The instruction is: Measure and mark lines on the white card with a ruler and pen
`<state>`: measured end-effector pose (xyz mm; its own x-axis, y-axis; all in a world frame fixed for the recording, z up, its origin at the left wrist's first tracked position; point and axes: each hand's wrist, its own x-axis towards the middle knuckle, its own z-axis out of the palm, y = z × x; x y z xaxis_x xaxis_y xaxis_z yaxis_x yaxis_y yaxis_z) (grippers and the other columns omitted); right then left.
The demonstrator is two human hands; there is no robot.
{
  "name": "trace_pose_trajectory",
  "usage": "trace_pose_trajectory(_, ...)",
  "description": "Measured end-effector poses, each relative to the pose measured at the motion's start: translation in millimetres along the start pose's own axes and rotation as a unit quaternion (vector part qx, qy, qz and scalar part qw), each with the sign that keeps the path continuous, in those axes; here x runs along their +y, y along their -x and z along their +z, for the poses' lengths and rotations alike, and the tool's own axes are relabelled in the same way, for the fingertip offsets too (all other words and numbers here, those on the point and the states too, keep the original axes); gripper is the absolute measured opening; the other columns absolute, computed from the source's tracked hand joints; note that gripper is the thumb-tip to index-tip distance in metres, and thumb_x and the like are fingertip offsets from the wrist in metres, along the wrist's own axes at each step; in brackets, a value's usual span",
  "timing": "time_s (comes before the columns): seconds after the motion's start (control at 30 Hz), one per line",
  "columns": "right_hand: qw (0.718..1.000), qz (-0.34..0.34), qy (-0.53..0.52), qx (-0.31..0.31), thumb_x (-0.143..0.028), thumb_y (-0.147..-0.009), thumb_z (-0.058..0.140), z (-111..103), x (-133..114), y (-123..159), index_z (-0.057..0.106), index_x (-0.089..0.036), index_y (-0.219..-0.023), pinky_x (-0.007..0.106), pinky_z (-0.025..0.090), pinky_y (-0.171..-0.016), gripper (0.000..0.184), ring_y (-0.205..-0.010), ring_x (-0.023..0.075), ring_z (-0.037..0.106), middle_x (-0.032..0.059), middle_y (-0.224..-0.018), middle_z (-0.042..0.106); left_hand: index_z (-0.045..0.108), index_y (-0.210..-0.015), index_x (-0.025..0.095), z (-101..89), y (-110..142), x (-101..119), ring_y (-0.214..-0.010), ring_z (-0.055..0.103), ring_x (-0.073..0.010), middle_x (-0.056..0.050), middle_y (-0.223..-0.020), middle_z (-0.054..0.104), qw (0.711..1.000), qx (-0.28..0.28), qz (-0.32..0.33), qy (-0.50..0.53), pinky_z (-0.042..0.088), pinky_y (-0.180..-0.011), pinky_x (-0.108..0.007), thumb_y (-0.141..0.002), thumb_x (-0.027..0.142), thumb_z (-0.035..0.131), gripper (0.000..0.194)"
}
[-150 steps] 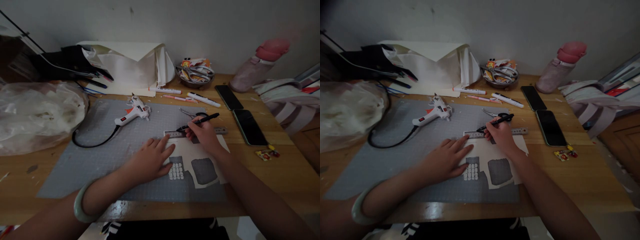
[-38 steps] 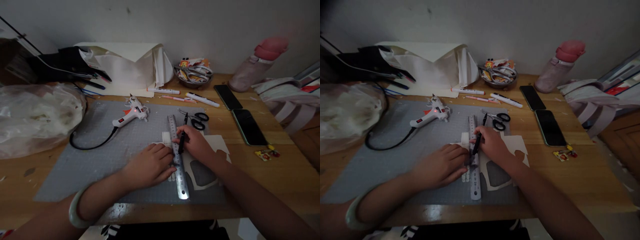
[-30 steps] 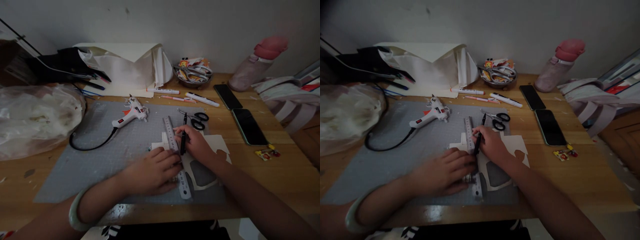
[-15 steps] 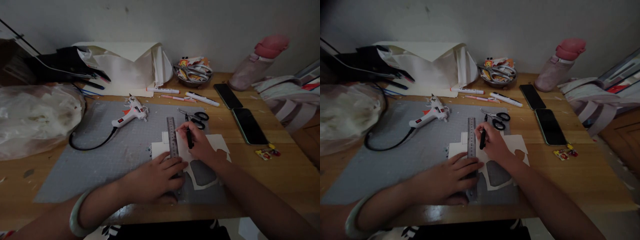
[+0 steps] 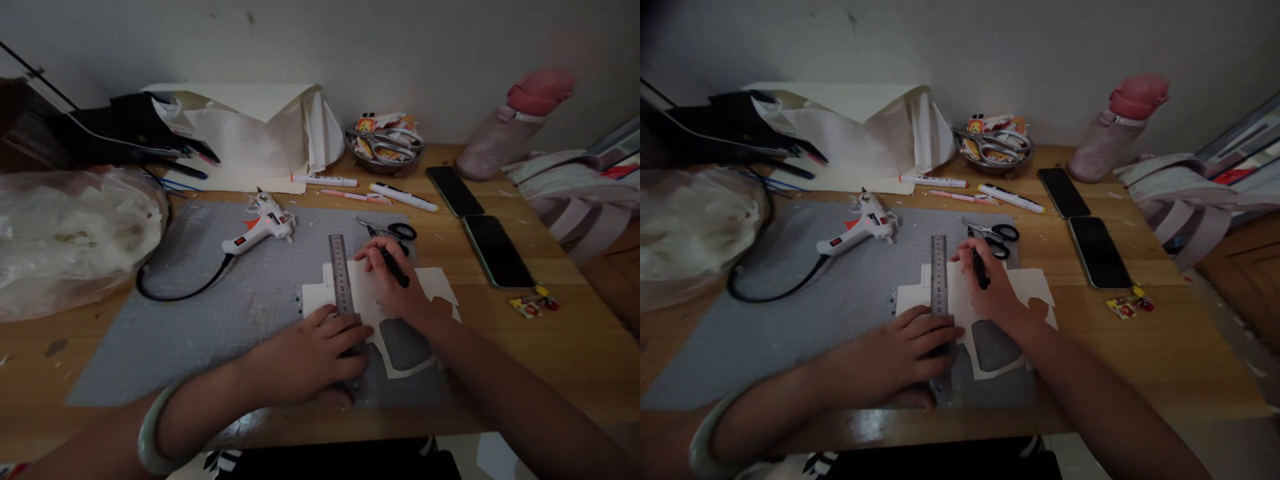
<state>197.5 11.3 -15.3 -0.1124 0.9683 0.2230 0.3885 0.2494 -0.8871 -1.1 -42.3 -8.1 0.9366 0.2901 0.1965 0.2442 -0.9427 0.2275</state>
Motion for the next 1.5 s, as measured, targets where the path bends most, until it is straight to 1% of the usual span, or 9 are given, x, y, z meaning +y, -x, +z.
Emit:
trace_pose_trajectory(0.1,1.000,0.011,-0.011,0.003,-0.044,-0.096,0.039,0.1,1.7,-0.1,0.051,-0.025,-0.096,0.030,0.045,-0.072,0.023,-0.070,0.0148,0.056,0.0026,-0.088,0.066,0.059,-0.110,0.021,1.1,0.3,0.0,-0.123,0.047,-0.0274,-0.009,-0.135,0.054,1.000,0.000,0.004,-0.002,0.036,-0.102,-0.046,-0.082,0.057,0.059,0.046)
trace_pose_trajectory(0.27,1.000,0.017,-0.023,-0.001,-0.049,-0.095,0.041,0.4,3.9,-1.1,0.054,-0.025,-0.096,0.031,0.046,-0.070,0.027,-0.070,0.0157,0.057,0.0026,-0.086,0.066,0.059,-0.112,0.021,1.8,0.9,0.9,-0.124,0.046,-0.0274,-0.008,-0.136,0.053,1.000,-0.004,0.003,-0.006,0.035,-0.103,-0.046,-0.083,0.056,0.059,0.045)
trace_pose_trajectory(0.43,1.000,0.014,-0.028,0.002,-0.054,-0.093,0.040,-0.1,0.1,-1.3,0.058,-0.025,-0.102,0.032,0.048,-0.073,0.036,-0.076,0.0169,0.061,0.0035,-0.087,0.067,0.060,-0.108,0.024,0.4,1.1,0.6,-0.124,0.046,-0.0269,-0.008,-0.136,0.053,1.000,-0.002,0.000,0.006,0.034,-0.104,-0.046,-0.083,0.055,0.060,0.040)
trace_pose_trajectory(0.57,0.999,0.012,-0.027,0.013,-0.056,-0.092,0.040,-0.7,-4.4,-1.5,0.060,-0.025,-0.102,0.032,0.048,-0.074,0.039,-0.078,0.0174,0.062,0.0035,-0.084,0.067,0.061,-0.107,0.025,0.1,0.9,-0.4,-0.124,0.045,-0.0274,-0.008,-0.137,0.052,1.000,-0.005,0.007,0.006,0.035,-0.103,-0.047,-0.084,0.054,0.059,0.037)
trace_pose_trajectory(0.8,1.000,0.006,-0.030,-0.003,-0.053,-0.094,0.039,-0.9,-1.2,-1.5,0.060,-0.024,-0.099,0.031,0.048,-0.071,0.036,-0.074,0.0163,0.060,0.0043,-0.086,0.068,0.059,-0.107,0.026,2.5,1.8,-0.2,-0.126,0.044,-0.0274,-0.008,-0.138,0.051,1.000,-0.015,0.008,-0.005,0.033,-0.104,-0.047,-0.085,0.055,0.056,0.037)
trace_pose_trajectory(1.03,0.998,0.007,-0.063,-0.002,-0.050,-0.094,0.041,0.4,2.2,-1.0,0.060,-0.024,-0.094,0.030,0.046,-0.062,0.031,-0.064,0.0155,0.055,0.0030,-0.079,0.066,0.059,-0.107,0.025,2.9,1.3,0.3,-0.124,0.044,-0.0274,-0.009,-0.137,0.052,1.000,-0.001,0.009,-0.011,0.034,-0.103,-0.047,-0.084,0.057,0.056,0.039)
trace_pose_trajectory(1.17,0.996,0.021,-0.089,0.002,-0.051,-0.094,0.042,1.2,1.5,-1.2,0.058,-0.023,-0.090,0.029,0.045,-0.060,0.032,-0.061,0.0147,0.053,0.0018,-0.073,0.063,0.058,-0.109,0.025,3.4,1.3,-0.3,-0.124,0.044,-0.0278,-0.009,-0.137,0.051,1.000,-0.007,0.011,-0.009,0.034,-0.102,-0.048,-0.086,0.057,0.053,0.039)
trace_pose_trajectory(1.33,0.994,0.016,-0.106,0.008,-0.051,-0.092,0.045,1.7,3.1,-1.6,0.059,-0.022,-0.088,0.027,0.044,-0.058,0.032,-0.059,0.0129,0.052,-0.0003,-0.070,0.061,0.059,-0.107,0.025,5.6,2.0,-0.7,-0.124,0.044,-0.0285,-0.009,-0.138,0.050,1.000,-0.001,0.018,-0.009,0.032,-0.103,-0.048,-0.086,0.055,0.056,0.037)
trace_pose_trajectory(1.5,0.993,0.026,-0.115,0.006,-0.053,-0.092,0.044,2.0,2.5,-1.9,0.058,-0.022,-0.085,0.025,0.043,-0.056,0.035,-0.056,0.0115,0.051,-0.0017,-0.066,0.058,0.059,-0.108,0.025,6.6,2.6,-0.5,-0.125,0.043,-0.0288,-0.009,-0.139,0.050,1.000,-0.002,0.019,-0.009,0.031,-0.104,-0.049,-0.084,0.054,0.058,0.038)
